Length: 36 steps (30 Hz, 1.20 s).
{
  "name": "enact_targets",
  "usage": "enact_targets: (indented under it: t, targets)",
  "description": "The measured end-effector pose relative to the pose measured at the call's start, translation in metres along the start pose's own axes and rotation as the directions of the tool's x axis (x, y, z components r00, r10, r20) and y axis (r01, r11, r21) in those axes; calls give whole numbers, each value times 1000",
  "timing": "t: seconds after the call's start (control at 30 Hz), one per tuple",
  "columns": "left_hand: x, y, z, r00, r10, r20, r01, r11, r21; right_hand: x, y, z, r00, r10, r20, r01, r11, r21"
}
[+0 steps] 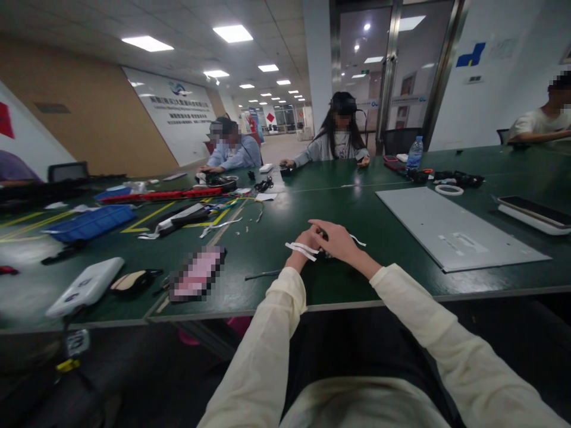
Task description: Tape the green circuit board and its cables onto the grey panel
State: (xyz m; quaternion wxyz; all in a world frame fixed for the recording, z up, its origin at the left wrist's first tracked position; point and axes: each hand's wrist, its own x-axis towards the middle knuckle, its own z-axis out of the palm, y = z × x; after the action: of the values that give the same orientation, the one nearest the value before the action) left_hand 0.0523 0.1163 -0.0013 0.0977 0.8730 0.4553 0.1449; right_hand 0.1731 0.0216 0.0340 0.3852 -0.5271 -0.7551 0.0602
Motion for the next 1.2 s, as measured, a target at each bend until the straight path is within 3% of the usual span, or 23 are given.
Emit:
enact_targets:
  t: [0.1,0.23,0.27,0.33,0.4,0.5,0.7,0.9,1.0,1.2]
  targets:
    - [-6,1,-4,998,3,-61,-3,1000,3,2,31,-27,985,108,-132,-113,993,-34]
    - [-17,-2,-6,983,164,-79,-166,986,-24,-10,107,-65,931,313,-187,-351,909,-225]
    - [-18,-3,-6,979,199,-44,-201,979,-37,-17,129,-73,899,397,-186,-436,851,-294]
    - [-19,-4,-4,971,233,52,-230,971,-60,-34,168,-84,778,597,-194,-619,679,-394]
    - [-19,-6,-2,960,249,125,-241,967,-78,-52,198,-89,675,711,-197,-704,542,-459]
    - [-17,-7,0,946,271,176,-256,961,-103,-68,223,-88,621,759,-197,-721,454,-524]
    - [-17,-3,0,938,314,149,-297,946,-126,-73,234,-82,638,745,-192,-691,444,-571]
    - [-15,-3,-1,930,340,138,-320,936,-148,-77,232,-84,710,675,-201,-631,484,-606]
    - [-15,-3,-3,924,364,116,-341,923,-179,-78,226,-85,731,663,-162,-598,509,-619]
    - [-16,2,-6,918,389,73,-370,910,-186,-78,214,-79,824,559,-96,-485,606,-631]
